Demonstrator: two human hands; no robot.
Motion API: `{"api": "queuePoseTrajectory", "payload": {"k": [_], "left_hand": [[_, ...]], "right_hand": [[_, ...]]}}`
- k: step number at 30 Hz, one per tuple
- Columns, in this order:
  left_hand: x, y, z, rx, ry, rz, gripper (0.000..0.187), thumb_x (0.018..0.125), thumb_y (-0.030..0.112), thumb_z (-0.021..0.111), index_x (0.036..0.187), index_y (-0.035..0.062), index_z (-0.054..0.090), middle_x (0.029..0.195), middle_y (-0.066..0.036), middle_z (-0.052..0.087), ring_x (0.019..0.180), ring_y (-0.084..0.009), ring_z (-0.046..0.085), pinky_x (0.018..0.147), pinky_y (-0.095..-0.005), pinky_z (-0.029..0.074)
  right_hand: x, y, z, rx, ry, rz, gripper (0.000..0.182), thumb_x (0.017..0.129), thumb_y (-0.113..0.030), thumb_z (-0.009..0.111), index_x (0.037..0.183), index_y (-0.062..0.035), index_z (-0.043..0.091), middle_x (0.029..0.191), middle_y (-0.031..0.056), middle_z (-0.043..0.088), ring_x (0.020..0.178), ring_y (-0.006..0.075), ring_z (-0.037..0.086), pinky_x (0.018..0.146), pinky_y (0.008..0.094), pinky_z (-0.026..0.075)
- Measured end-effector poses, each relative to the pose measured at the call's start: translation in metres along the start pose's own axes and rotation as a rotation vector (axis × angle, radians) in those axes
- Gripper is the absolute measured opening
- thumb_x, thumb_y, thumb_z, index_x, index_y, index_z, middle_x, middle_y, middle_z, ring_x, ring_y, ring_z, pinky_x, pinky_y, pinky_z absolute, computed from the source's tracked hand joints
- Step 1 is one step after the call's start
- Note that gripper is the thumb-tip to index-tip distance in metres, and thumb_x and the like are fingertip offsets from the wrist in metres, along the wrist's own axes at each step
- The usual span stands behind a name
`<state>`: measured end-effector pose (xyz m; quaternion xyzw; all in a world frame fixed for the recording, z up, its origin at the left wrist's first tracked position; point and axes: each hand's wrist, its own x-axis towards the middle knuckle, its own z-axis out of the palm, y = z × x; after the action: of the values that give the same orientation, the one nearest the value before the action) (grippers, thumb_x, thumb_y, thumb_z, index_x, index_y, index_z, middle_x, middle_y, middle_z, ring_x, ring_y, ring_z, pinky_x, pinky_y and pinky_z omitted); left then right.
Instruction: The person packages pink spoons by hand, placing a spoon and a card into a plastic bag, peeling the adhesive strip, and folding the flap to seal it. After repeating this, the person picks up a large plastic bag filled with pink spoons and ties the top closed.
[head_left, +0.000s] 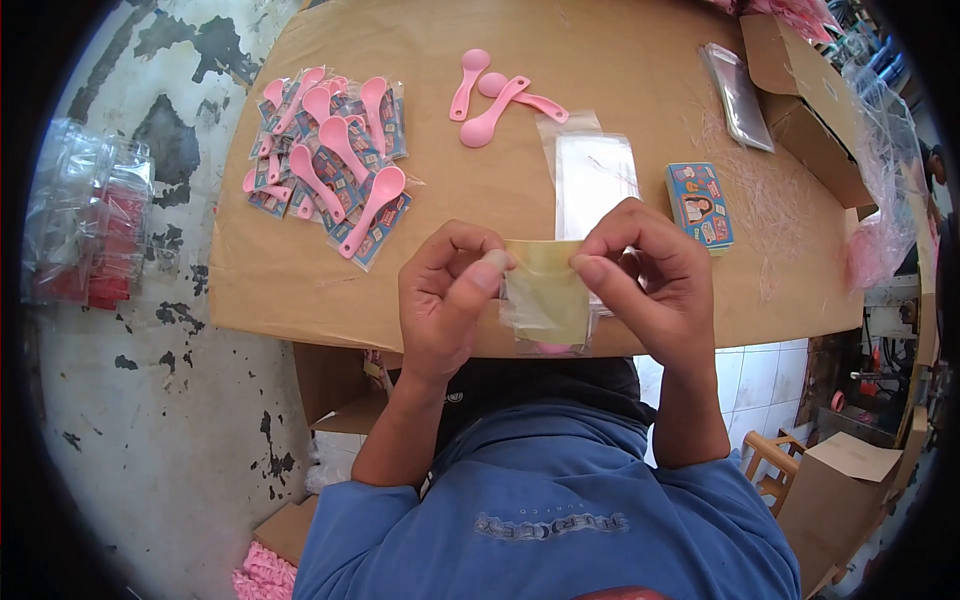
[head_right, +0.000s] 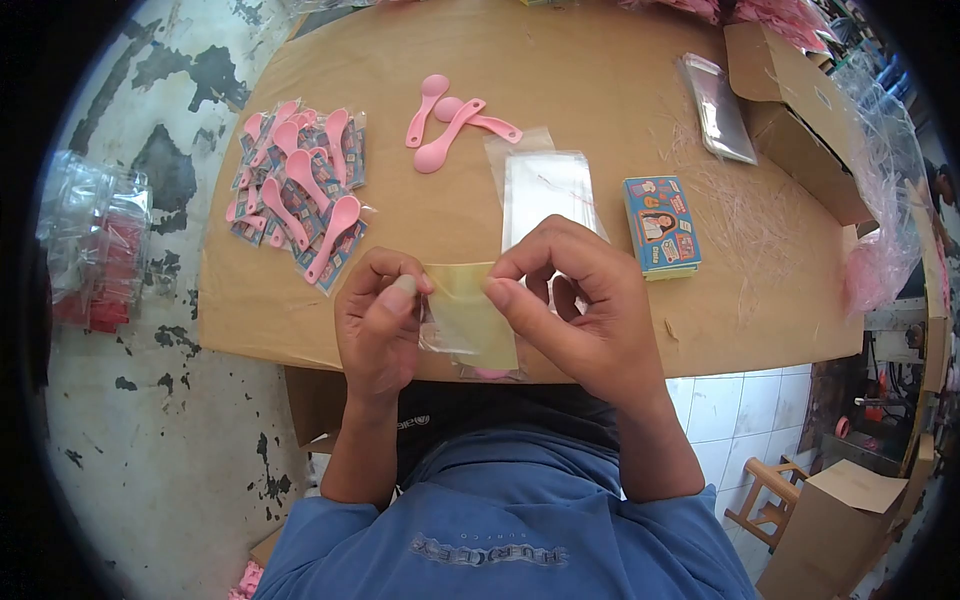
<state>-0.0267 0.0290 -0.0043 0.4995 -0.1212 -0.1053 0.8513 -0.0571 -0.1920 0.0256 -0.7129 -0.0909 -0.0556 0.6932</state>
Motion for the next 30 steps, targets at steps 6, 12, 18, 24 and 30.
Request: {"api": "queuePoseTrajectory", "payload": {"k": [6,12,18,24,30], "left_hand": [[0.002,0.009,0.019,0.072,0.004,-0.033,0.032,0.095,-0.006,0.074,0.125,-0.0032,0.061,0.113,-0.017,0.076,0.103,-0.0162,0.073,0.087,-0.0272,0.059],[-0.005,0.003,0.001,0.263,-0.084,0.051,0.036,0.098,-0.005,0.071,0.133,-0.0046,0.061,0.118,-0.015,0.075,0.109,-0.0167,0.072,0.092,-0.0285,0.058],[0.009,0.026,-0.042,0.425,0.190,0.506,0.036,0.097,-0.010,0.067,0.132,-0.0055,0.059,0.124,-0.018,0.073,0.114,-0.0261,0.073,0.101,-0.0385,0.059],[0.029,0.073,-0.110,0.730,0.410,0.461,0.050,0.090,-0.019,0.040,0.134,-0.0017,0.056,0.147,-0.022,0.059,0.144,-0.0257,0.052,0.123,-0.0463,0.039],[0.007,0.060,-0.097,0.788,0.600,0.573,0.041,0.091,-0.011,0.044,0.129,-0.0011,0.057,0.140,-0.020,0.064,0.129,-0.0217,0.060,0.105,-0.0382,0.049]], "right_hand": [[0.002,0.009,0.012,0.206,0.144,-0.018,0.033,0.092,0.001,0.079,0.120,-0.0039,0.061,0.101,0.0001,0.063,0.080,0.0001,0.054,0.062,0.0171,0.040],[0.001,0.002,0.013,0.038,0.080,-0.084,0.040,0.090,0.001,0.080,0.125,-0.0047,0.061,0.102,0.0022,0.062,0.087,0.0056,0.061,0.068,0.0227,0.048],[0.003,0.002,0.000,-0.813,0.132,-0.241,0.026,0.090,-0.009,0.079,0.114,-0.0060,0.071,0.106,0.0118,0.065,0.095,0.0327,0.068,0.077,0.0430,0.053],[-0.013,0.002,-0.011,-1.015,0.058,-0.109,0.025,0.090,-0.019,0.079,0.110,-0.0064,0.072,0.108,0.0114,0.065,0.099,0.0320,0.067,0.081,0.0429,0.054],[-0.016,0.022,-0.008,-0.971,0.022,-0.065,0.013,0.091,-0.014,0.076,0.098,-0.0052,0.070,0.103,0.0092,0.064,0.089,0.0305,0.068,0.076,0.0419,0.054]]}}
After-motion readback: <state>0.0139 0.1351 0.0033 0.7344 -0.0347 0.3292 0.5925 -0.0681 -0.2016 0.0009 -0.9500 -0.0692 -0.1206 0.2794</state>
